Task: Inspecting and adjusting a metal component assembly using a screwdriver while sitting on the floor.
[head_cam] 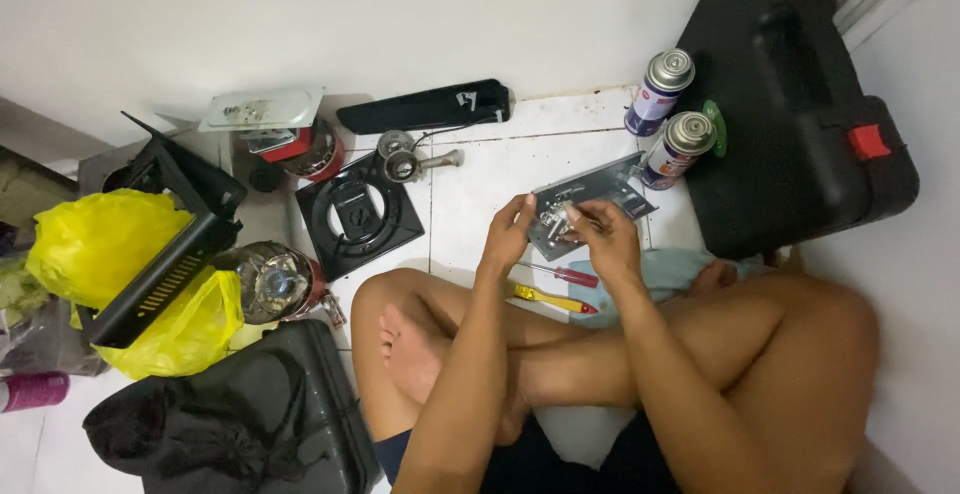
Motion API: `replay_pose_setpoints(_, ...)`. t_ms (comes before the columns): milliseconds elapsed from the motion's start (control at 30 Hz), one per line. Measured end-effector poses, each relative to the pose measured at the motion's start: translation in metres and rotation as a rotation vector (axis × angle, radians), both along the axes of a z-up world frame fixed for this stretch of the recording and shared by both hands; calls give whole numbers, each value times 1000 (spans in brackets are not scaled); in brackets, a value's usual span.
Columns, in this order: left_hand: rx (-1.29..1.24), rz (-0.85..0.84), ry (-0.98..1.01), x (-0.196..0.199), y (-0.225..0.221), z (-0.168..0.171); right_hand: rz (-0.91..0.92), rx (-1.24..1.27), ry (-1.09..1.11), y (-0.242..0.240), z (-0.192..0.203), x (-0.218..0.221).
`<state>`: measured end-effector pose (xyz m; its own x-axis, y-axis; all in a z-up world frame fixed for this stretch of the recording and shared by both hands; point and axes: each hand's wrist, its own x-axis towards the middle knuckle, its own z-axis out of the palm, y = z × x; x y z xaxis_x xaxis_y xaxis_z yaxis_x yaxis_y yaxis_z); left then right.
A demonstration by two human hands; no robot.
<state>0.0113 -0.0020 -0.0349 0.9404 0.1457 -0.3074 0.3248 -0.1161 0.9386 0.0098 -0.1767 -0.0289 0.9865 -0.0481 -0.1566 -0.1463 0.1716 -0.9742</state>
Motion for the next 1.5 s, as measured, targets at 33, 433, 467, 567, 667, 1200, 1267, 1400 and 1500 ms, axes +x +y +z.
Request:
replay_pose_setpoints(33,-1,2,2,-1,-1,1,2,-1,2,-1,-5,1)
replay_pose_setpoints(433,-184,113,36,-5,-6,23,120,-445,20,8,19,-13)
replay_pose_setpoints(467,-231,128,35,-4,-7,17,123,-460,26,9,25,-15)
replay_pose_setpoints(567,-307,140,41,-5,-7,12,141,-440,38,12,36,-18)
replay_pose_setpoints(667,-345,133,47,-3,-4,5,166,-412,44,13,38,-18)
replay_pose_setpoints(1200,-293,157,128,2,-5,-3,204,-77,-30,-1,-9,-4)
replay_pose_setpoints(1267,-291,152,127,2,-5,0,203,-94,-44,-1,-3,-5)
replay_pose_setpoints(1400,-283,147,125,0,-5,5,213,-243,-92,2,9,-7)
replay_pose_setpoints(1500,-326,158,123,3,-6,4,220,-325,-108,1,8,-3)
